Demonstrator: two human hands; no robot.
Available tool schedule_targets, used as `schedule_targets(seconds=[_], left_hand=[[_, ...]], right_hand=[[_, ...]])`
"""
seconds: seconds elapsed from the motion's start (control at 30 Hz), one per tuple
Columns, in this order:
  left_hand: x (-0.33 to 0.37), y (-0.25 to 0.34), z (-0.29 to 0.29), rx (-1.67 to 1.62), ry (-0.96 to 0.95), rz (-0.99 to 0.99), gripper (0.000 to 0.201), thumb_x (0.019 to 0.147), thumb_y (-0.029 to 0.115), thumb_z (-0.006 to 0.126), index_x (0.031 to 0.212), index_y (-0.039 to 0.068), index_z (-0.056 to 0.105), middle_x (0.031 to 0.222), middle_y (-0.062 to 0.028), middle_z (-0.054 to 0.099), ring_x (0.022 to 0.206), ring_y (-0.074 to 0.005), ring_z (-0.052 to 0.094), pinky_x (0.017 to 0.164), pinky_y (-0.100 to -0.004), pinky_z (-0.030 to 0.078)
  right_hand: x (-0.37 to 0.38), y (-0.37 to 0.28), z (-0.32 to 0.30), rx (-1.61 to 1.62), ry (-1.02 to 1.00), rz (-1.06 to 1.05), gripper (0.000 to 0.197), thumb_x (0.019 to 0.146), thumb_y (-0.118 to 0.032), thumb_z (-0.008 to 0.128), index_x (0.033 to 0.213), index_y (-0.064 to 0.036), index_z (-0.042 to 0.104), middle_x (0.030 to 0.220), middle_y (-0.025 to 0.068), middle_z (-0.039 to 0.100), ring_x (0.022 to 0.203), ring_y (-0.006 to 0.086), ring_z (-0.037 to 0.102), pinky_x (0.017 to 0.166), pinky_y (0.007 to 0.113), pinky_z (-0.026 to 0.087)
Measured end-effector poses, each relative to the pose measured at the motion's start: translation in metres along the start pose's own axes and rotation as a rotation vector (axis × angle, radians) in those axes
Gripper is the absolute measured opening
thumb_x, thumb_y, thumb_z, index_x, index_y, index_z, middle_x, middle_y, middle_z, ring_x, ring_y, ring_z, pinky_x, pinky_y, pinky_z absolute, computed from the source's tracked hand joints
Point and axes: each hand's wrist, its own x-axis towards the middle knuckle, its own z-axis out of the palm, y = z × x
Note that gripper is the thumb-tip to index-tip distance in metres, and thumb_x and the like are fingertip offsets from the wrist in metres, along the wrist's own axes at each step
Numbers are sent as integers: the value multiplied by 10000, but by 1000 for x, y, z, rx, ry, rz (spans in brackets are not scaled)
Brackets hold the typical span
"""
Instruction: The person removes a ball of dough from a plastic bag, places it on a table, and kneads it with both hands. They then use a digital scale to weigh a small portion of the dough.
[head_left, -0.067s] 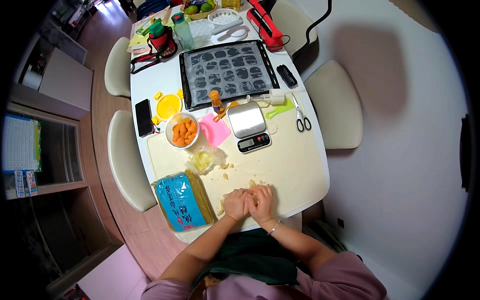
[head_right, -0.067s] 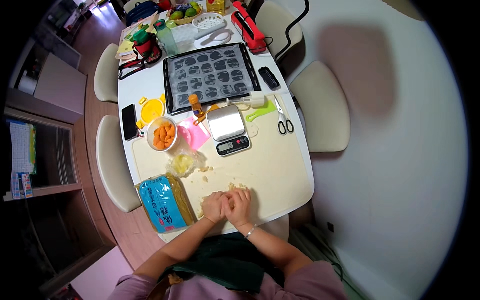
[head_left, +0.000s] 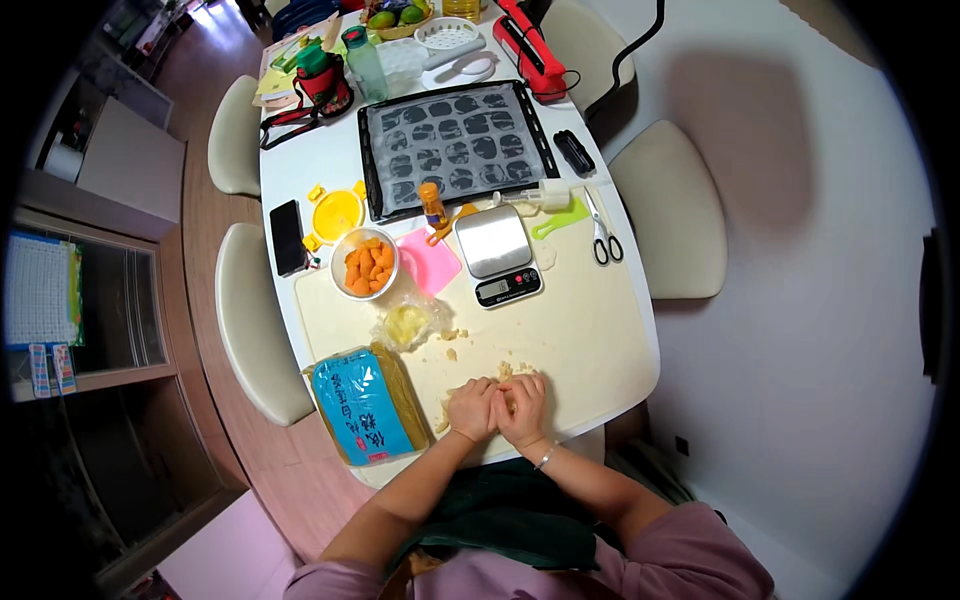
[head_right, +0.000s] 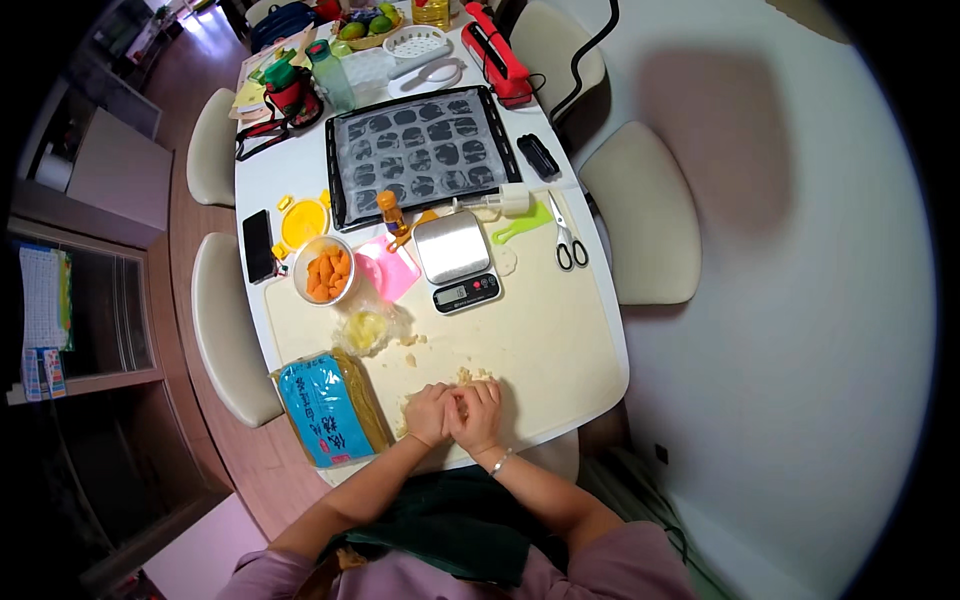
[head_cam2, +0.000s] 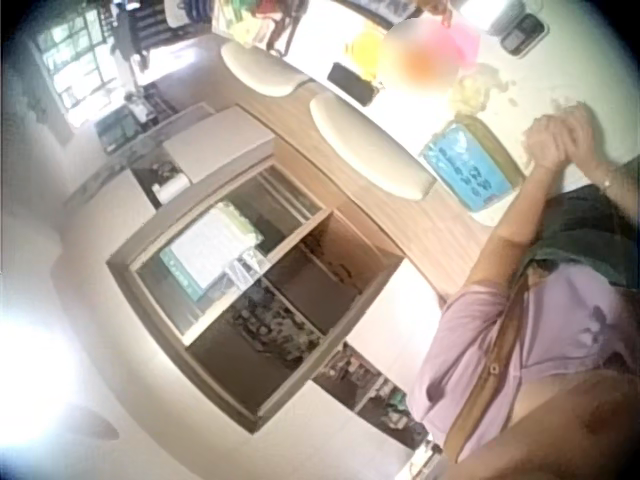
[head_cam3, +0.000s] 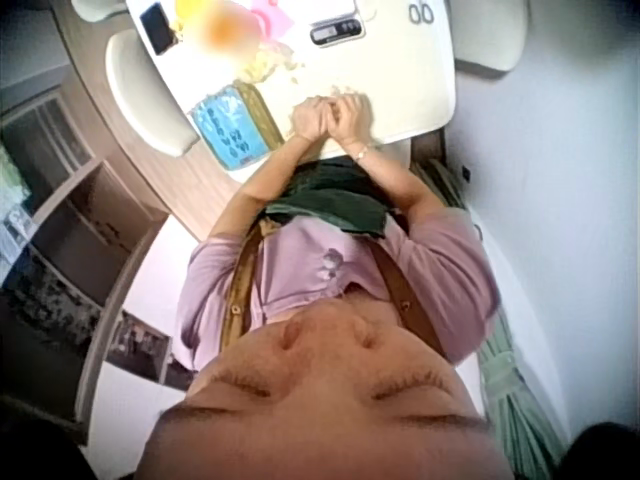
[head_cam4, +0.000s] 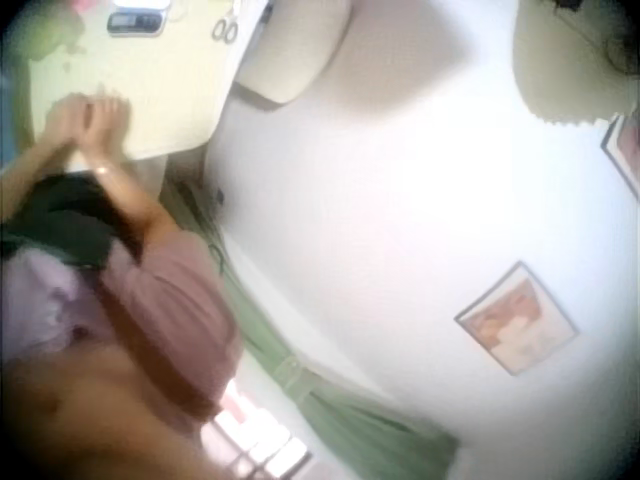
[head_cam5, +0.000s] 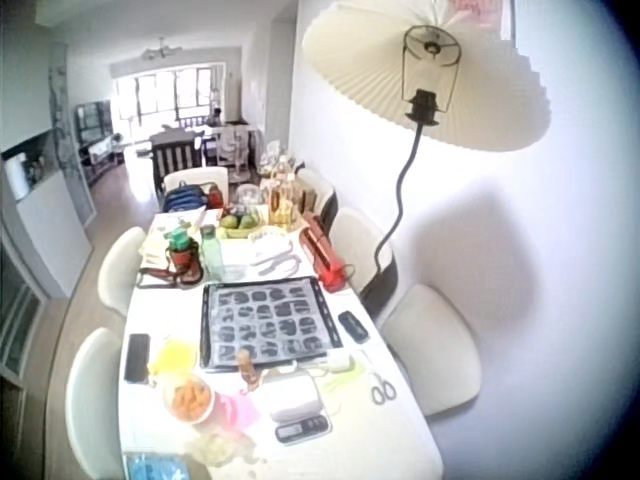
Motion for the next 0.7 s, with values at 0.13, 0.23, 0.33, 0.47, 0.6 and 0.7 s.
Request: schedule_targets(seconds=[0.13, 0.23, 0.33, 0.47, 0.6, 0.7], left_hand=[[14, 0, 0, 73, -68, -25, 199, 837, 292, 558, 872, 116, 644, 870, -74, 627, 800, -304, 602, 687, -448, 482], [21, 1, 1, 93, -59, -30, 199, 837, 306, 556, 832, 118, 623, 835, -74, 617, 781, -305, 602, 678, -452, 475], [29, -1, 6, 120, -112, -95, 202, 846, 306, 549, 828, 120, 626, 819, -76, 624, 773, -307, 609, 672, -450, 469], [35, -5, 7, 181, -162, -137, 203, 872, 284, 525, 829, 125, 644, 831, -69, 649, 787, -304, 624, 672, -446, 468], [42, -11, 14, 164, -129, -136, 236, 893, 268, 502, 798, 118, 658, 789, -93, 668, 742, -331, 630, 661, -486, 477], [47, -9, 14, 130, -89, -149, 257, 903, 269, 504, 776, 105, 654, 753, -123, 665, 711, -353, 629, 655, -510, 479]], right_hand=[[-4, 23, 21, -19, -49, 156, 154, 844, -157, 601, 733, -63, 550, 751, 140, 567, 775, 334, 541, 788, 452, 428], [3, 35, 28, -43, -73, 169, 170, 825, -144, 591, 686, -73, 527, 723, 122, 561, 744, 322, 539, 751, 451, 401], [17, 44, 34, -108, -86, 155, 177, 818, -147, 589, 662, -87, 532, 696, 92, 565, 726, 301, 549, 736, 435, 386], [35, 51, 35, -172, -144, 114, 200, 841, -174, 585, 657, -105, 550, 693, 58, 591, 730, 269, 575, 738, 420, 378], [40, 58, 35, -212, -169, 123, 208, 865, -195, 584, 675, -110, 582, 712, 45, 629, 764, 250, 611, 743, 413, 379], [46, 57, 38, -228, -175, 167, 211, 879, -216, 582, 698, -111, 609, 721, 47, 645, 789, 246, 626, 744, 417, 377]])
